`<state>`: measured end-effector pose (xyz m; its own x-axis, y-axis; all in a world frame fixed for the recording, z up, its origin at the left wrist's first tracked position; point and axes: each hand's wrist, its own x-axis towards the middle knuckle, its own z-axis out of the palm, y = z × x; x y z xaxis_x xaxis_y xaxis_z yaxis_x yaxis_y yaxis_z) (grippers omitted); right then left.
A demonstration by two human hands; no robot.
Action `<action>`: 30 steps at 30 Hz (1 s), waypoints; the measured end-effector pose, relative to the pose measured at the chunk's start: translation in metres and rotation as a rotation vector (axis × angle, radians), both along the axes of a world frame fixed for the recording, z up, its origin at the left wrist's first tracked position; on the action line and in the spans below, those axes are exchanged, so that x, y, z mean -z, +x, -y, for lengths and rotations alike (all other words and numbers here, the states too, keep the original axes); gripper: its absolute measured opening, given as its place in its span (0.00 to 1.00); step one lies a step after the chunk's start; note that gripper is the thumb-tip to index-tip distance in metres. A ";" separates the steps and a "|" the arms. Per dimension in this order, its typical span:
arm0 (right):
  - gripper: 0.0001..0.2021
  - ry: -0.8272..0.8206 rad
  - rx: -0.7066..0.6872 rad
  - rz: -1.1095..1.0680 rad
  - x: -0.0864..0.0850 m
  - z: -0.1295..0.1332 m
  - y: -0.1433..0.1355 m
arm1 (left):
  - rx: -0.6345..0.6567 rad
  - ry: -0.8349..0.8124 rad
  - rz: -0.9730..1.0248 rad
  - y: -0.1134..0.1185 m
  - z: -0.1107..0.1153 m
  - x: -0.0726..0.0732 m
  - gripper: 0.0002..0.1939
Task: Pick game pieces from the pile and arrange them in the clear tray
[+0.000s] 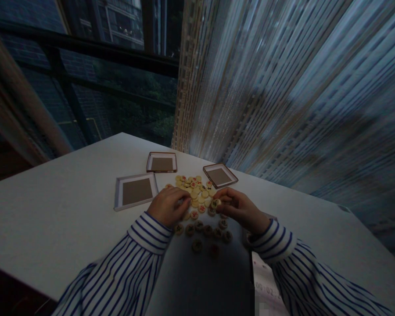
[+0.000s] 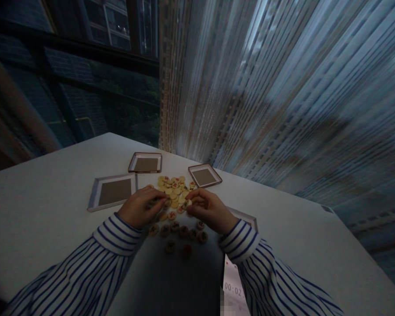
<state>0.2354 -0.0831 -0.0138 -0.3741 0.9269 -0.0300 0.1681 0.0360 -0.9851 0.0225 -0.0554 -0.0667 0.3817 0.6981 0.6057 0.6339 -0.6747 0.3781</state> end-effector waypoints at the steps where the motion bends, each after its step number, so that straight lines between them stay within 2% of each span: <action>1: 0.15 0.032 0.007 0.050 0.000 0.001 0.000 | -0.002 0.005 0.000 0.000 0.000 0.000 0.06; 8: 0.06 0.419 0.090 0.562 0.004 0.002 0.008 | -0.005 -0.008 -0.025 -0.002 0.000 -0.003 0.07; 12: 0.05 0.539 0.062 0.699 0.010 0.001 0.014 | -0.011 -0.013 -0.026 -0.002 0.000 -0.004 0.07; 17: 0.08 0.521 0.067 0.689 0.014 -0.001 0.017 | -0.036 -0.011 -0.024 -0.002 0.001 -0.004 0.08; 25: 0.13 0.325 0.179 0.404 0.010 -0.005 0.016 | -0.040 -0.015 -0.035 -0.003 0.000 -0.004 0.08; 30: 0.06 0.424 0.177 0.614 0.011 -0.001 0.016 | -0.042 -0.031 -0.037 -0.003 0.001 -0.005 0.07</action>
